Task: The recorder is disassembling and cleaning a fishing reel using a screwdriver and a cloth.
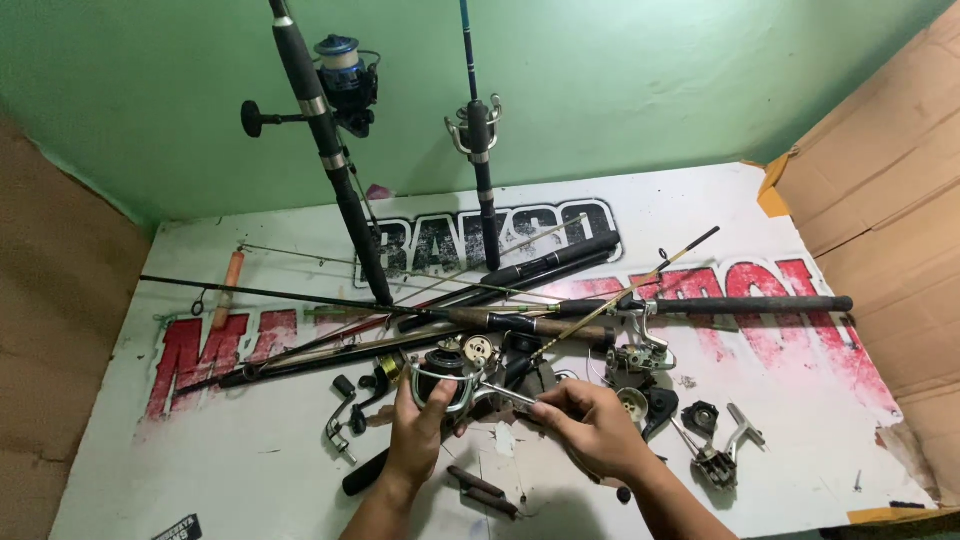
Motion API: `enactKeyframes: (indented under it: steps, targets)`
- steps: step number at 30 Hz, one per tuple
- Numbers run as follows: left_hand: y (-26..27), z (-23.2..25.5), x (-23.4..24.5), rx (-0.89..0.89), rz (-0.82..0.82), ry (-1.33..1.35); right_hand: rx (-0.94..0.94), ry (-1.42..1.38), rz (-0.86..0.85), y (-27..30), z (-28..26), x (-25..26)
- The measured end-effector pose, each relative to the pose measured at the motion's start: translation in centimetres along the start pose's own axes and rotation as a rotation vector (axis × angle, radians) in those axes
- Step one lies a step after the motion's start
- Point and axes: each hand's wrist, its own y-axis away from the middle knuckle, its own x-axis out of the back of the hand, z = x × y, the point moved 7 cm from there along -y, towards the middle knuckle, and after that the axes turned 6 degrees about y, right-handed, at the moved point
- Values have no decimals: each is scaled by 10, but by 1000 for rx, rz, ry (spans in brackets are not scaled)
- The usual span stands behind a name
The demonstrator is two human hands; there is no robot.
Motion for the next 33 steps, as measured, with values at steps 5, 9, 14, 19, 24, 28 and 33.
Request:
enactKeyframes:
  steps: [5, 9, 14, 19, 24, 28, 33]
  targets:
    - [-11, -5, 6, -79, -27, 90, 97, 251, 64, -5, -13, -3]
    - [-4, 2, 0, -63, -5, 91, 247, 280, 158, 3, -25, -6]
    - [5, 10, -3, -46, -44, 79, 344, 282, 123, 12, -32, -4]
    - [13, 17, 3, -144, 3, -134, 129, 25, 31, 19, -27, -4]
    - [24, 40, -12, -509, 64, -443, 366, 355, 299, 36, -59, 4]
    - [38, 65, -33, -392, -17, -70, 465, 437, 346, 53, -79, 1]
    - [46, 69, -31, -397, -119, -43, 229, 29, 147, 57, -72, -8]
